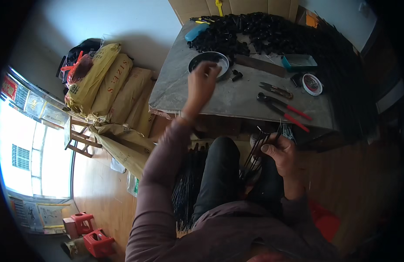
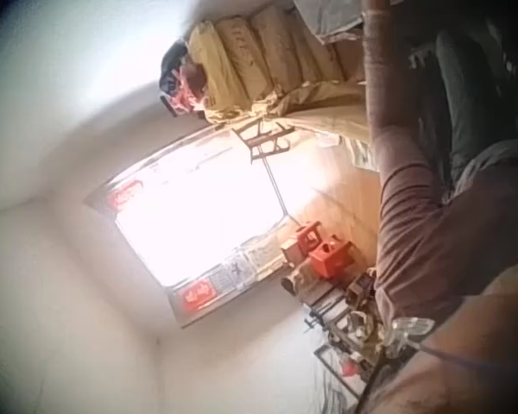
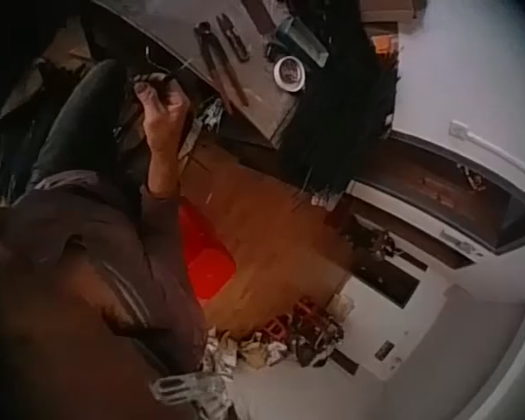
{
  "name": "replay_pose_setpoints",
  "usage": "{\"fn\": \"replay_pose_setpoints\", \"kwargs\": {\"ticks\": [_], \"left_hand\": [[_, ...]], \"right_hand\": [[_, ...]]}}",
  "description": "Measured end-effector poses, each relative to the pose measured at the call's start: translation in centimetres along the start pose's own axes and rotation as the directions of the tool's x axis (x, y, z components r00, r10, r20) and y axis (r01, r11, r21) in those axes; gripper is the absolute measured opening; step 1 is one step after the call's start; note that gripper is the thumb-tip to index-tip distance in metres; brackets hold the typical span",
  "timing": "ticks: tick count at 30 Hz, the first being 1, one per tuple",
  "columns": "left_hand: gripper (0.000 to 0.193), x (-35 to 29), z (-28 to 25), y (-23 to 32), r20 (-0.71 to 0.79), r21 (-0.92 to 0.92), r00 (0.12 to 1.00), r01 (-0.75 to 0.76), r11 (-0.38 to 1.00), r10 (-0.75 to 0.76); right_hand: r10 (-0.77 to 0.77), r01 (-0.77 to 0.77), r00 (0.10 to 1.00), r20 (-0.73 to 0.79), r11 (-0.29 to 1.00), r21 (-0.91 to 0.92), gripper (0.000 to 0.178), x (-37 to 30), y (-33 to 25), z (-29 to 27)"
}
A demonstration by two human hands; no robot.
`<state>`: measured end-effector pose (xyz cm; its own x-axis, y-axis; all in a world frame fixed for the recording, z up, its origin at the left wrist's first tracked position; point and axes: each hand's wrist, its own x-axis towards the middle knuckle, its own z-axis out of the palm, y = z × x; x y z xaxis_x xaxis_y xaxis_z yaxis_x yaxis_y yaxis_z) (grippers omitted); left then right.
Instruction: Assembling, bundling, and trimming black wire components at a manufacturing workstation.
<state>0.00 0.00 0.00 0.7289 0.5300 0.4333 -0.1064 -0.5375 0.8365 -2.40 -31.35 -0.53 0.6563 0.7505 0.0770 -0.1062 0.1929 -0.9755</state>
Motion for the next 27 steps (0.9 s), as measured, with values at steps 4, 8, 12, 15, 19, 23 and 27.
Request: {"fn": "replay_pose_setpoints", "kwargs": {"ticks": [4, 8, 12, 15, 19, 23, 27], "left_hand": [[0.036, 5.9, 0.5, -2.3, 0.043, 0.566, 0.998, 0.02, 0.824, -0.054], [0.035, 8.7, 1.6, -4.8, 0.152, 0.713, 0.982, -0.032, 0.7, -0.11], [0.029, 9.8, 1.1, -5.7, 0.207, 0.727, 0.978, -0.126, 0.675, -0.04], [0.025, 9.7, 0.6, -6.1, 0.218, 0.723, 0.976, -0.177, 0.668, 0.022], [0.026, 7.8, 0.5, -2.8, 0.255, 0.372, 0.966, -0.059, 0.926, -0.041], [0.027, 2.0, 1.0, 4.1, 0.559, -0.332, 0.821, 0.347, 0.877, -0.113], [0.025, -5.2, 2.0, 9.3, 0.659, -0.402, 0.747, 0.454, 0.795, -0.093]], "right_hand": [[0.032, -0.03, 0.999, -0.008, 0.989, 0.148, 0.014, 0.5, 0.9, -0.2], [0.117, -0.103, 0.99, -0.079, 0.981, 0.167, 0.009, 2.4, 2.0, -1.5], [0.136, -0.147, 0.967, -0.217, 0.989, -0.035, 0.01, 4.3, 2.2, -1.9], [0.193, -0.162, 0.976, -0.103, 0.953, 0.255, 0.013, 5.4, 2.7, -1.9], [0.19, -0.166, 0.973, -0.13, 0.97, 0.177, 0.016, 4.7, 3.0, -2.2], [0.168, -0.14, 0.975, -0.148, 0.973, 0.182, 0.016, 3.6, 2.6, -1.8], [0.182, -0.153, 0.975, -0.13, 0.967, 0.203, 0.016, 2.6, 2.0, -1.0]]}}
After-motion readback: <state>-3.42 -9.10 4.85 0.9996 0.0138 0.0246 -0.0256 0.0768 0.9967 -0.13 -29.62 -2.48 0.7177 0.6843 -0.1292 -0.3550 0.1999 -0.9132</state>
